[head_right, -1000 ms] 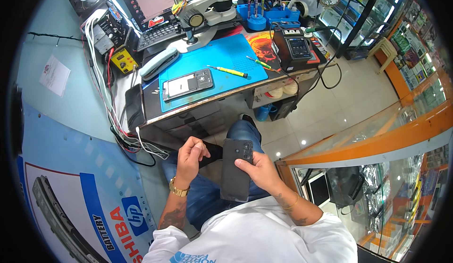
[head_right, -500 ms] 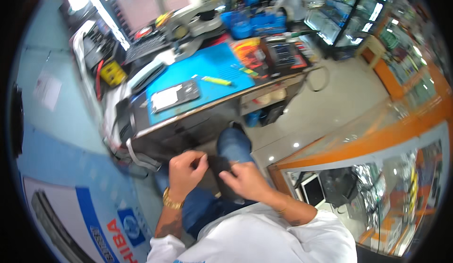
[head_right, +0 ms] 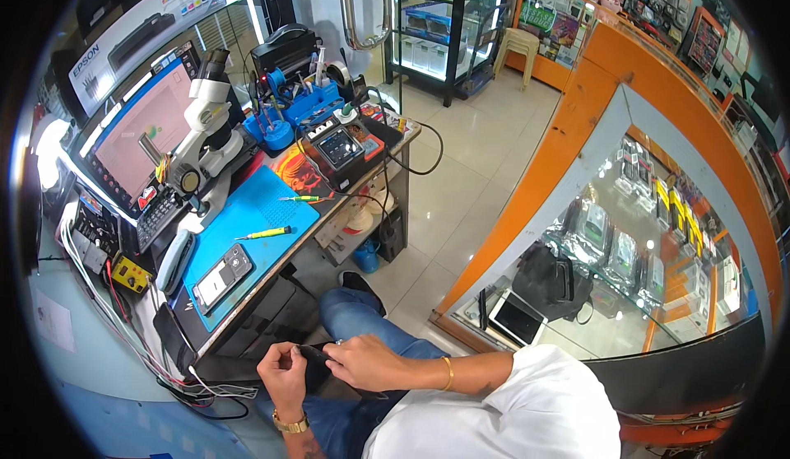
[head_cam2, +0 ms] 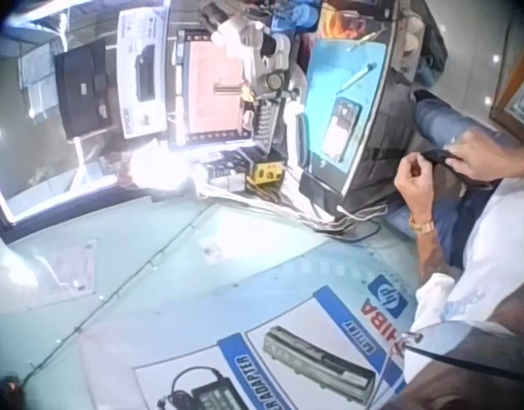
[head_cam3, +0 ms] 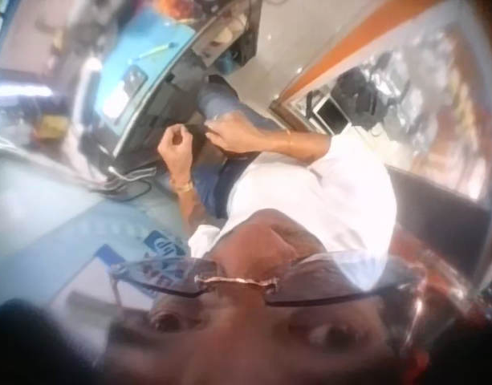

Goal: The person applies adhesive from a tube onto the edges of a phone back cover and then presses the cover onto the back of the phone body.

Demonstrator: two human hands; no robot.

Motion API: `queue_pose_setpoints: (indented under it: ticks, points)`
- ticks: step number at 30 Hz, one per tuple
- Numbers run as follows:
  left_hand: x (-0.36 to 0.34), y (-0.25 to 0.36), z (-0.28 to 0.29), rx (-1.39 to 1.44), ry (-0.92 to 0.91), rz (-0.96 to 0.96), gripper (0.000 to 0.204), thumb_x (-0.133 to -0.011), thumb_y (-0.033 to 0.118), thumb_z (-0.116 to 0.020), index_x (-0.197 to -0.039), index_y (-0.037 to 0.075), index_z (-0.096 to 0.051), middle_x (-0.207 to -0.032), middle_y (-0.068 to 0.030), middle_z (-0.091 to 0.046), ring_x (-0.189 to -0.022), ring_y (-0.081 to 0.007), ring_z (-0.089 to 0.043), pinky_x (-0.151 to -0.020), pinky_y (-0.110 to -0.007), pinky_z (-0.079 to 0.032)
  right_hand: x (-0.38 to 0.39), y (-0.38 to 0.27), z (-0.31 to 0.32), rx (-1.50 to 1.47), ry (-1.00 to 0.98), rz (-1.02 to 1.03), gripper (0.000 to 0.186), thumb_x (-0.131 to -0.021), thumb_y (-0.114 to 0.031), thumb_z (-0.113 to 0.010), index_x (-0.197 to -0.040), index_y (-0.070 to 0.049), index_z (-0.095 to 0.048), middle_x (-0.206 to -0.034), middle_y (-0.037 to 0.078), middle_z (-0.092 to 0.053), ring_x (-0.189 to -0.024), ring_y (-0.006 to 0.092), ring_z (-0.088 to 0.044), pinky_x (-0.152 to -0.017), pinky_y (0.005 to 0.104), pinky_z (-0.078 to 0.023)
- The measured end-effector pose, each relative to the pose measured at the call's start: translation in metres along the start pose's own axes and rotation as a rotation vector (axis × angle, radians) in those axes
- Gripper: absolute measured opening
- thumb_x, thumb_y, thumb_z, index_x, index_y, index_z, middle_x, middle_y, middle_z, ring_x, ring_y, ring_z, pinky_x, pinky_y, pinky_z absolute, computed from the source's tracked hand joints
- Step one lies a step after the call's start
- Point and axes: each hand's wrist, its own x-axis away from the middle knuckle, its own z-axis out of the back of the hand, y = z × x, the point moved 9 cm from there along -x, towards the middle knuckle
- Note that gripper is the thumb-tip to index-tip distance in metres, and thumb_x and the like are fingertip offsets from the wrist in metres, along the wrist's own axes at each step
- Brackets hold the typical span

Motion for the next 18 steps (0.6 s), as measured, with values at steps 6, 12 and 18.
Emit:
queue_pose_setpoints:
  ticks: [6,12,18]
  points:
    - [-0.005,-0.031,0.018,0.036,0.147,0.007,0.003,-0.083,0.0,-0.062,-0.08,-0.002,-0.062,-0.063,0.0004,-0.056,-0.053,-0.0031,-0.046,-0.05,-0.021,-0.038,0.005,-0.007,0.01,-0.142,-0.079,-0.005,0.023,-0.089,-0.022,-0.059,-0.087,0.001,-0.058,-0.063,0.019,-0.06,-0.058,0.0397,-0.058,-0.054,0.0472,-0.044]
    - [0.003,-0.069,0.04,0.596,0.225,0.223,0.021,-0.091,0.01,-0.042,-0.071,0.006,-0.047,-0.062,-0.0022,-0.046,-0.052,-0.0098,-0.047,-0.047,-0.022,-0.035,-0.004,0.005,0.028,-0.366,-0.06,-0.148,0.029,-0.089,-0.025,-0.065,-0.086,0.004,-0.063,-0.056,0.014,-0.058,-0.052,0.0181,-0.057,-0.05,0.0372,-0.042]
    - [-0.012,-0.001,0.023,0.627,0.13,0.118,0.035,-0.101,0.017,-0.043,-0.067,0.006,-0.044,-0.056,-0.0012,-0.045,-0.052,-0.0095,-0.048,-0.05,-0.023,-0.036,-0.015,0.006,0.021,-0.917,-0.06,-0.332,0.023,-0.092,-0.015,-0.064,-0.107,0.003,-0.066,-0.093,0.003,-0.069,-0.082,0.0071,-0.062,-0.072,0.0245,-0.052]
